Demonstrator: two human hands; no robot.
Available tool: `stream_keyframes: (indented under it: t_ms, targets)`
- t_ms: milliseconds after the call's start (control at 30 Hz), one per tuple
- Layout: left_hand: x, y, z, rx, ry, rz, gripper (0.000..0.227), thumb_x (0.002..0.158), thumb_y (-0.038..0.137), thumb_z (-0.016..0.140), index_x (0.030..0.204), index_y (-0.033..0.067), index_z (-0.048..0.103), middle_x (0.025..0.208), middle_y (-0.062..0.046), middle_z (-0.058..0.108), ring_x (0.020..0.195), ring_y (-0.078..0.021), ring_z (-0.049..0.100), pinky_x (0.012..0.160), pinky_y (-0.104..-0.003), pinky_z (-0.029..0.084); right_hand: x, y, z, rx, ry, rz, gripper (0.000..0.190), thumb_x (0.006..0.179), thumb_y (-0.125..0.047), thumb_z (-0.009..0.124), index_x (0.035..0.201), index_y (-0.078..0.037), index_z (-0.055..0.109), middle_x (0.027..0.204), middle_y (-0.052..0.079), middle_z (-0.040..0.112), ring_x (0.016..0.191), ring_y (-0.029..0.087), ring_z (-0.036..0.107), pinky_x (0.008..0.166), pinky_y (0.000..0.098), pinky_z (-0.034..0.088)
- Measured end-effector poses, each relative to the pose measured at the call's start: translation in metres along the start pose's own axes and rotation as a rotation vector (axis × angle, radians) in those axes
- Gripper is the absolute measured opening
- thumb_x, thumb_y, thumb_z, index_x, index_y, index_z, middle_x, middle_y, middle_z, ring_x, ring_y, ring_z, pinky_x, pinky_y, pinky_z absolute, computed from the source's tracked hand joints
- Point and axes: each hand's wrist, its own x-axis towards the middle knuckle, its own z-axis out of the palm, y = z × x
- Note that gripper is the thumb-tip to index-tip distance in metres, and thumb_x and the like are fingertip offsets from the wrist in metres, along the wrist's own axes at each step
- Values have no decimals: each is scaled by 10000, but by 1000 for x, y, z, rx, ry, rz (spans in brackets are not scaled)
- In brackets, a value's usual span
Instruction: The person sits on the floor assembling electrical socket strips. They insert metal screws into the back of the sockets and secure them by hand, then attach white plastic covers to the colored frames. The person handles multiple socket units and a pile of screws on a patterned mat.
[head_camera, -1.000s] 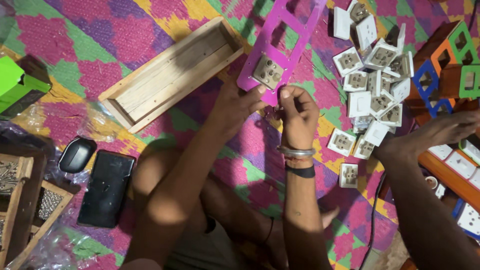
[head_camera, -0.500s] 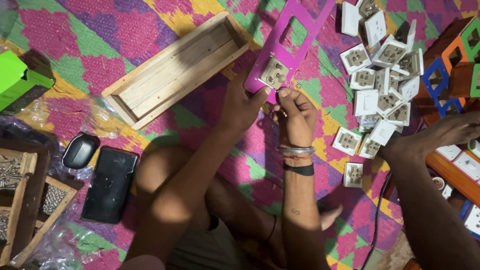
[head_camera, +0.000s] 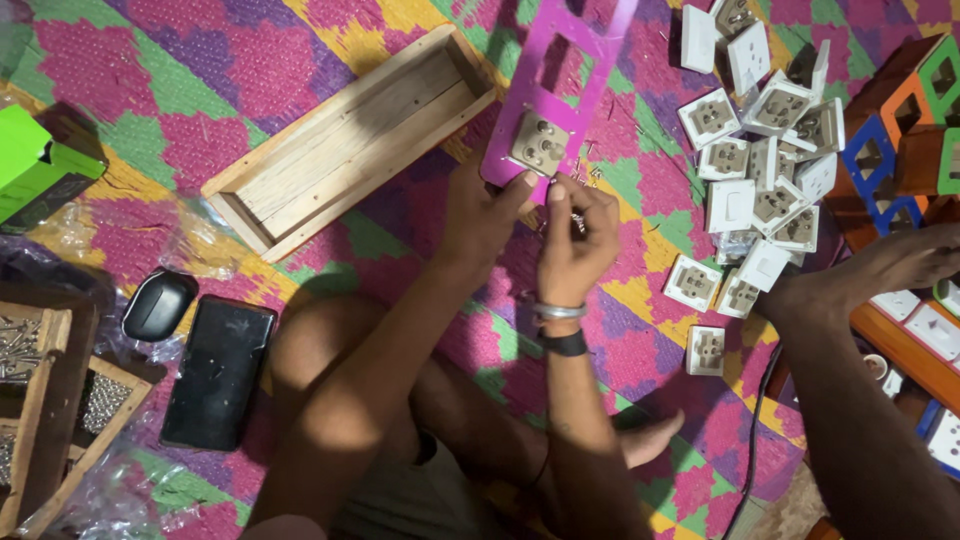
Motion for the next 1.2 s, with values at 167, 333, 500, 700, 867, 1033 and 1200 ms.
stream_keyframes:
  t_ms: [167, 333, 500, 700, 867, 1033, 1200]
  targets:
    - [3, 4, -4, -136, 35, -62, 369, 897, 13, 665, 1257, 16, 582, 1048, -33, 683, 889, -77, 663, 729, -260, 580, -11, -17, -4, 200, -53, 154, 311, 970, -46, 675, 1279, -41, 716, 1305, 96, 573, 1259, 227, 535, 1106, 374, 442]
    - [6, -3, -3, -76, 1, -75, 334, 957, 14, 676, 1281, -42, 617, 1050, -81, 696, 830, -105, 647, 674, -274, 551, -3, -22, -13, 291, -170, 151, 310, 894, 22, 592, 1148, -53, 753, 1491, 118, 489, 1418, 314, 481, 1197, 458, 404]
    - [0, 6, -3, -82, 16, -16, 384, 967, -16, 658, 1336, -15, 553, 1045, -73, 648, 800, -90, 596, 643, -274, 522, -9, -1, -25, 206, -270, -26, 413, 829, 84, 556, 1204, 72, 728, 1494, 164, 545, 1431, 311, 493, 1203, 417, 390]
    - [12, 28, -16, -64, 58, 31, 541, 899, -93, 598, 1424, 25, 539, 1148, -52, 659, 912, -106, 607, 734, -262, 528, 18, 58, -27, 80, -243, 271, 150, 1003, -75, 697, 1118, 18, 719, 998, 100, 717, 862, 165, 640, 797, 308, 540]
    - [25, 32, -29, 204, 113, 168, 437, 945, -142, 628, 1355, -3, 568, 1194, -92, 686, 1066, -157, 681, 889, -288, 584, 71, 95, 9, -233, -288, -101, 110, 896, -74, 778, 996, -30, 789, 935, 165, 731, 846, 297, 721, 761, 390, 566]
    - [27, 28, -33, 161, 132, 115, 461, 933, -131, 622, 1362, 2, 517, 1203, -96, 668, 1061, -160, 676, 878, -303, 597, 83, 109, 14, -317, -176, -68, 119, 856, -32, 759, 972, -47, 778, 948, 154, 750, 886, 315, 738, 811, 403, 577]
    - [26, 24, -29, 78, 98, 25, 477, 934, -122, 609, 1378, 11, 497, 1223, -90, 657, 1078, -152, 674, 892, -298, 601, 85, 114, -1, -179, -233, 69, 128, 876, -79, 758, 1002, -73, 774, 907, 109, 738, 833, 279, 738, 769, 394, 577]
